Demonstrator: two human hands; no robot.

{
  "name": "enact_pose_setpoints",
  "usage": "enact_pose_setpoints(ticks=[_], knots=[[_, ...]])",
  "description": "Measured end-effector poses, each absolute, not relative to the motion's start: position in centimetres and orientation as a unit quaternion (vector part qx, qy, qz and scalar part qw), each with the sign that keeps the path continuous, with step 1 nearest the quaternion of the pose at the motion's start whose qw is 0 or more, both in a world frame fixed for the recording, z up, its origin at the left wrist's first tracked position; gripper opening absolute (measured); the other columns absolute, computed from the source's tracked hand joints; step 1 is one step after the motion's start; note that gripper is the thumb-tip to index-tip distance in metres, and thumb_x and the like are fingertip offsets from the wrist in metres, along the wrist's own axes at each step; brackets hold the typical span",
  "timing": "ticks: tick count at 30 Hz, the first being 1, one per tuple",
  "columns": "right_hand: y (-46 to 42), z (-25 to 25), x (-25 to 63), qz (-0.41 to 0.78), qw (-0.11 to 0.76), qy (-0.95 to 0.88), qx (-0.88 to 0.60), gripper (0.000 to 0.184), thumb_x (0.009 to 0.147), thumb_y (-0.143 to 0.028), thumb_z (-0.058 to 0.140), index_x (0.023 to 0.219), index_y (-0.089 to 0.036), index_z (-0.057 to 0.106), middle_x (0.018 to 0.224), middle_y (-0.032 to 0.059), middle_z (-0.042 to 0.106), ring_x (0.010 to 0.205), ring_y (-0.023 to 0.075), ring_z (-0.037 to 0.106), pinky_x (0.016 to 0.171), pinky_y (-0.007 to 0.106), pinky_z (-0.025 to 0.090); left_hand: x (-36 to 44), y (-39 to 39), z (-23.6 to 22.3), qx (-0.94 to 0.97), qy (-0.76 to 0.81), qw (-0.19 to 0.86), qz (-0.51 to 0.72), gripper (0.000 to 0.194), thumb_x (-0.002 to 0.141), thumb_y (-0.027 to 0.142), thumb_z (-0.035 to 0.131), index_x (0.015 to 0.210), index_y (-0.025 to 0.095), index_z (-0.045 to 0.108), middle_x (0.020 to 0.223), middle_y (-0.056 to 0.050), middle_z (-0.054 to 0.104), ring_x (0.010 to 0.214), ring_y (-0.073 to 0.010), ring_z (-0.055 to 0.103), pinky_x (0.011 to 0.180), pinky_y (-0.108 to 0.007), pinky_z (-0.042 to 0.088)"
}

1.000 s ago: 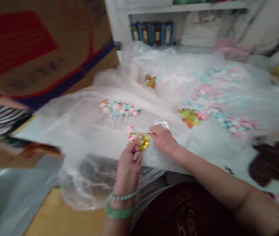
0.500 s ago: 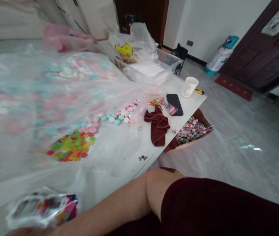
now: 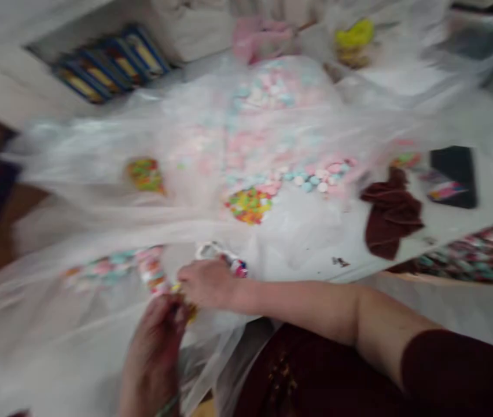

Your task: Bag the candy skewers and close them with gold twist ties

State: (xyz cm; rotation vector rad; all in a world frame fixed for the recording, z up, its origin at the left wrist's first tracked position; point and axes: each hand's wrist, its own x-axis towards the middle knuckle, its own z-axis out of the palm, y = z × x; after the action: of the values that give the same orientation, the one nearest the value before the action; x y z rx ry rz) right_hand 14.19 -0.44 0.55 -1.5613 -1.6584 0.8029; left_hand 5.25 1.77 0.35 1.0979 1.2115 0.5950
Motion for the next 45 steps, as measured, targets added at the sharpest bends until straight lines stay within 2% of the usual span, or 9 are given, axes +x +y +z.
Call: enact_pose_setpoints(ticks=[2,5,8,13,19,25,31,39,45], knots=[[-0.1,0.0,13.2,0.407,0.398,-0.544,-0.617,0.015,0.081,-0.018,0.052,0.075,-0.017,0.065,0.075,0.0028,0.069,0.073,0.0146,0.061,0.059,0.022,0.040,1.1,1.5,1.4,0.460,0.537,0.641,0.299,0.028,0.076,0.038,0.069,0.077,0.012,0.059,0.066,0.001,0.055,0.052,-0.0076,0.048,0.047,-0.020,0.038],[0.4,-1.2,13.1,0.526,0.426,-0.493,-0.547,0.014,0.075,-0.016,0.051,0.069,-0.016,0.063,0.059,-0.0006,0.061,0.056,0.0102,0.053,0.053,0.020,0.037,-1.5,1.0,1.7,0.436,0.490,0.688,0.311,0.034,0.067,0.042,0.075,0.068,0.014,0.056,0.056,0.003,0.050,0.043,-0.0050,0.038,0.041,-0.018,0.023],[-0.2,-1.4,13.4,0.651,0.475,-0.369,-0.464,0.004,0.063,-0.018,0.058,0.064,-0.016,0.061,0.051,-0.0042,0.052,0.047,0.0076,0.043,0.048,0.020,0.032,-1.7,1.0,1.4,0.430,0.462,0.708,0.319,0.032,0.069,0.040,0.074,0.069,0.015,0.055,0.055,0.004,0.049,0.043,-0.0049,0.038,0.040,-0.018,0.021],[-2.1,-0.4,13.8,0.728,0.428,-0.301,-0.442,0.010,0.054,-0.021,0.067,0.060,-0.016,0.061,0.048,-0.0046,0.051,0.045,0.0072,0.040,0.046,0.021,0.029,-2.3,1.2,1.1,0.389,0.423,0.742,0.344,0.029,0.070,0.036,0.073,0.070,0.015,0.053,0.058,0.004,0.050,0.043,-0.0043,0.039,0.037,-0.017,0.021],[-2.7,1.1,12.7,0.549,0.516,-0.424,-0.502,0.006,0.067,-0.023,0.061,0.065,-0.019,0.064,0.058,-0.0037,0.057,0.057,0.0110,0.050,0.057,0.024,0.038,-1.2,0.0,-0.7,0.324,0.474,0.719,0.391,0.026,0.070,0.035,0.068,0.070,0.016,0.051,0.055,0.006,0.048,0.035,-0.0035,0.036,0.030,-0.017,0.017],[-2.4,-1.9,11.4,0.344,0.477,-0.558,-0.586,0.017,0.076,-0.021,0.056,0.077,-0.025,0.072,0.087,0.0011,0.071,0.088,0.0192,0.062,0.086,0.033,0.045,0.5,-1.9,-1.4,0.305,0.493,0.715,0.391,0.021,0.068,0.029,0.063,0.061,0.016,0.048,0.049,0.007,0.044,0.031,-0.0018,0.031,0.030,-0.017,0.014],[-2.7,-2.8,12.3,0.358,0.466,-0.553,-0.590,0.021,0.079,-0.022,0.053,0.085,-0.027,0.073,0.090,-0.0004,0.072,0.086,0.0184,0.064,0.081,0.031,0.046,0.4,-2.2,-1.7,0.311,0.461,0.729,0.398,0.030,0.069,0.040,0.068,0.066,0.016,0.051,0.053,0.006,0.048,0.033,-0.0015,0.032,0.031,-0.017,0.014],[-3.8,-0.6,11.5,0.157,0.319,-0.617,-0.702,0.020,0.083,-0.022,0.049,0.086,-0.025,0.069,0.080,0.0019,0.070,0.074,0.0190,0.060,0.065,0.027,0.038,1.3,-2.6,-2.1,0.332,0.446,0.716,0.423,0.037,0.068,0.046,0.071,0.063,0.017,0.049,0.046,0.009,0.037,0.033,-0.0019,0.027,0.034,-0.019,0.014],[-3.9,-0.3,11.9,0.117,0.281,-0.668,-0.679,0.023,0.084,-0.017,0.047,0.083,-0.022,0.069,0.078,0.0049,0.070,0.074,0.0197,0.061,0.066,0.028,0.037,1.6,-2.7,-2.5,0.332,0.427,0.723,0.430,0.036,0.070,0.046,0.069,0.063,0.017,0.048,0.045,0.009,0.037,0.035,-0.0030,0.027,0.036,-0.019,0.015]])
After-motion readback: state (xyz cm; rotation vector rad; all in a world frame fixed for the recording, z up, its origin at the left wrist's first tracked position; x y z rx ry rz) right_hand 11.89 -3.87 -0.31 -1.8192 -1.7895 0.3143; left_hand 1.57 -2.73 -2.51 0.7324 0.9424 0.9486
